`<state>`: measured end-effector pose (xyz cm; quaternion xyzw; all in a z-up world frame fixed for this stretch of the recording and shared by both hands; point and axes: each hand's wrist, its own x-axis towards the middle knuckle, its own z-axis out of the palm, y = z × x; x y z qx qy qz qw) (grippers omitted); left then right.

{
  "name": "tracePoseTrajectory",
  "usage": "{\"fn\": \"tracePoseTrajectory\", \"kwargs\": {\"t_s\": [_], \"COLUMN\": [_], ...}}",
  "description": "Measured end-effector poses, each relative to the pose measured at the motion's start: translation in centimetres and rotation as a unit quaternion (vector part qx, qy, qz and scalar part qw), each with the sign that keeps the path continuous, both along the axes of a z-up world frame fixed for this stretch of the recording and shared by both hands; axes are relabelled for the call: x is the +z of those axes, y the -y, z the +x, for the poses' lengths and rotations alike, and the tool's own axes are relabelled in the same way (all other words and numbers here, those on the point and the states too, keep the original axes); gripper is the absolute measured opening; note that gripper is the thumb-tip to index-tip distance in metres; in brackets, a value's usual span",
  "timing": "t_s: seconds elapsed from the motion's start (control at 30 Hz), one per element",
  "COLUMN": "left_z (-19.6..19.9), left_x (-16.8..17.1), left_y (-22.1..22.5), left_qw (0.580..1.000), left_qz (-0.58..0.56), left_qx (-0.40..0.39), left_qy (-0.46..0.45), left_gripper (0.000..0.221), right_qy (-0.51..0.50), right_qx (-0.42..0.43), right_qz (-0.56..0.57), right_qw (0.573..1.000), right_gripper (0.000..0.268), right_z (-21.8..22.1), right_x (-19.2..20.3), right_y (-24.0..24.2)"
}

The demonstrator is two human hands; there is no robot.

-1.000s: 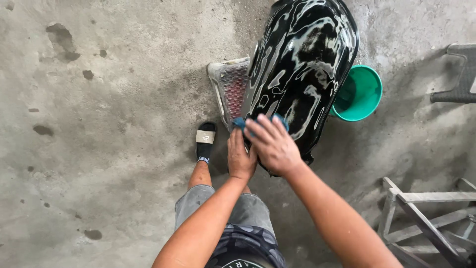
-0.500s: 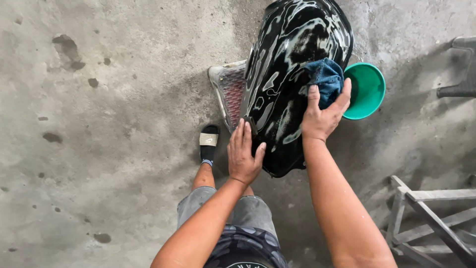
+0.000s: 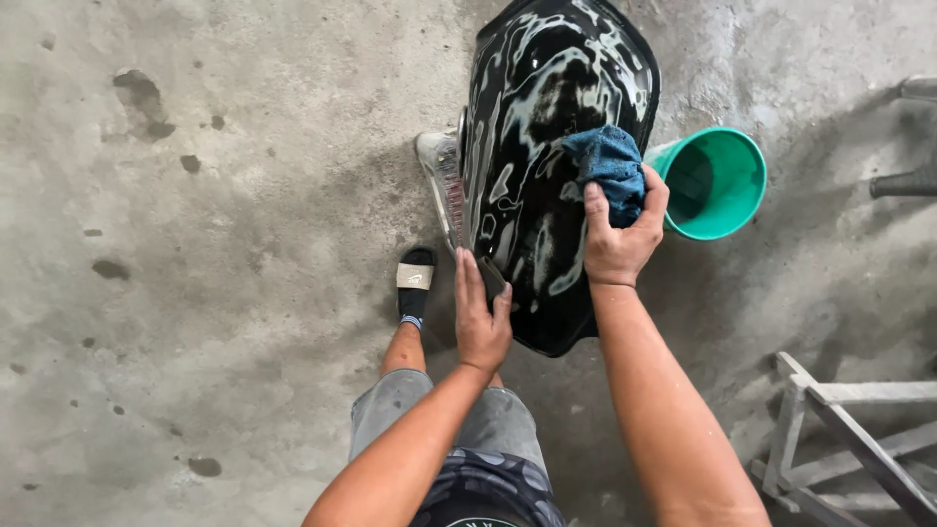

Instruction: The person scrubs a black motorcycle fuel tank with a blue cloth and a sanding block, focusing on the surface and the fuel cap area. They then dip the cloth and sanding block into a green bucket of water before resuming the scrubbing process.

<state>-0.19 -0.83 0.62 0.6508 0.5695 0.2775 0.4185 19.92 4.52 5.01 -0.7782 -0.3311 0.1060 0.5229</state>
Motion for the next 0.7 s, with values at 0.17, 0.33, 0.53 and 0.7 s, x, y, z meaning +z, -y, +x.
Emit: {"fn": "tracePoseTrajectory", "kwargs": {"t_s": [0.17,0.33,0.53,0.7], "left_z": [-0.6,0.3,3.5,1.4], "left_x": [0.5,4.8,6.7,4.9], "left_y": [-1.7,-8.1,-11.8,-4.0], "left_qw": [1.000,0.990,0.980,0.960], "left_qz": [0.011,0.112,0.165,0.171], "left_qx": [-0.012,-0.002,-0.070,-0.204], "left_qy": [-0.012,-0.080,-0.092,-0.084], "left_gripper": [0.067,0.058,0.065,0.082], "right_qy": [0.031,0.096,0.264,0.306], "right_qx": [-0.014,-0.036,0.021,0.083], "right_qz": [-0.038,-0.126,-0.168,-0.213], "right_qw": [0.999,0.987,0.949,0.924], "right_gripper": [0.047,0.047,0.055,0.056], "right_z": [1.1,-0.5,-1.2,-0.1], "right_x": [-1.2,-1.7,0.4,0.5], "right_y": [-0.3,-0.4,0.0,0.1]}}
